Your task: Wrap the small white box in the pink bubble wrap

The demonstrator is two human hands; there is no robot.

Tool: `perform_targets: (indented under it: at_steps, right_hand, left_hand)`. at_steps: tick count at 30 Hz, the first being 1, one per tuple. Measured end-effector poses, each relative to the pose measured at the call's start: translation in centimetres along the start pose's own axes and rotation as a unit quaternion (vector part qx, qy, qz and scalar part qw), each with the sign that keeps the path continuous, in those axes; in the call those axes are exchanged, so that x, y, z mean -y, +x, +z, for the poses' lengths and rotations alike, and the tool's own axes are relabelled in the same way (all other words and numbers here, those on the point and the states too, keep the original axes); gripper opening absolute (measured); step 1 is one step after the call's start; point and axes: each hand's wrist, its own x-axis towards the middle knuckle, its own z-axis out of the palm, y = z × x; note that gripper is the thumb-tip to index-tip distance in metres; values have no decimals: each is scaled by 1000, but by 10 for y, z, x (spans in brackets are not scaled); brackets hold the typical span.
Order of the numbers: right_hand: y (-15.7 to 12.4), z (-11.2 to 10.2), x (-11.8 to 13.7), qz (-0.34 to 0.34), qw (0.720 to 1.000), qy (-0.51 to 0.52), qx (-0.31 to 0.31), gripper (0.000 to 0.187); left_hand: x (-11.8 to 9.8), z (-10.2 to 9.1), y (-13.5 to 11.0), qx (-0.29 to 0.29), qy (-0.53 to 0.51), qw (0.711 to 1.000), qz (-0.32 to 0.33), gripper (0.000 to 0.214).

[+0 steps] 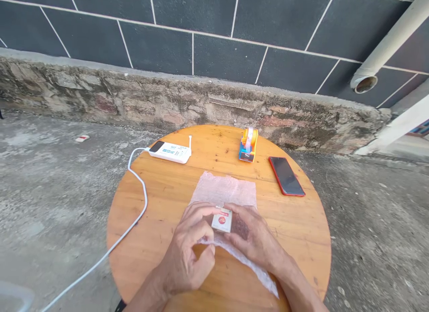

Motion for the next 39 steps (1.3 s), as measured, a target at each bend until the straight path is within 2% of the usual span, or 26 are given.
perform_targets:
  at_steps: [4,8,11,14,16,19,25,31,35,39]
  right_hand:
    - [-2,-5,-2,21,998,55,18,56]
    - [-7,-22,-1,60,980,192,8,42]
    - [-10,-32,-1,40,967,252,4,48]
    - [-10,-30,-5,44,977,207,-9,60]
    - [-8,-24,-9,83,982,165,-30,50]
    - [-7,-15,-15,109,980,156,-49,33]
    - [-6,-16,-17,130,981,133,-49,32]
    - [-4,-14,-20,155,980,112,-51,34]
    - [-4,-15,-20,171,978,106,-54,34]
    - [-3,-17,-20,173,979,90,-61,34]
  left_hand:
    - [6,4,1,-28,17,997,-75,12]
    - [10,7,6,-38,49,985,-160,12]
    - [10,6,13,-18,84,977,-194,14]
    - [8,4,21,14,110,971,-212,15]
    - [7,3,27,29,119,967,-224,14]
    - [7,4,33,51,109,963,-241,13]
    - [8,8,38,67,67,950,-296,7]
    - [15,10,34,46,0,947,-317,11]
    - [25,11,31,22,-29,942,-334,22]
    - [28,10,31,27,-46,941,-334,26]
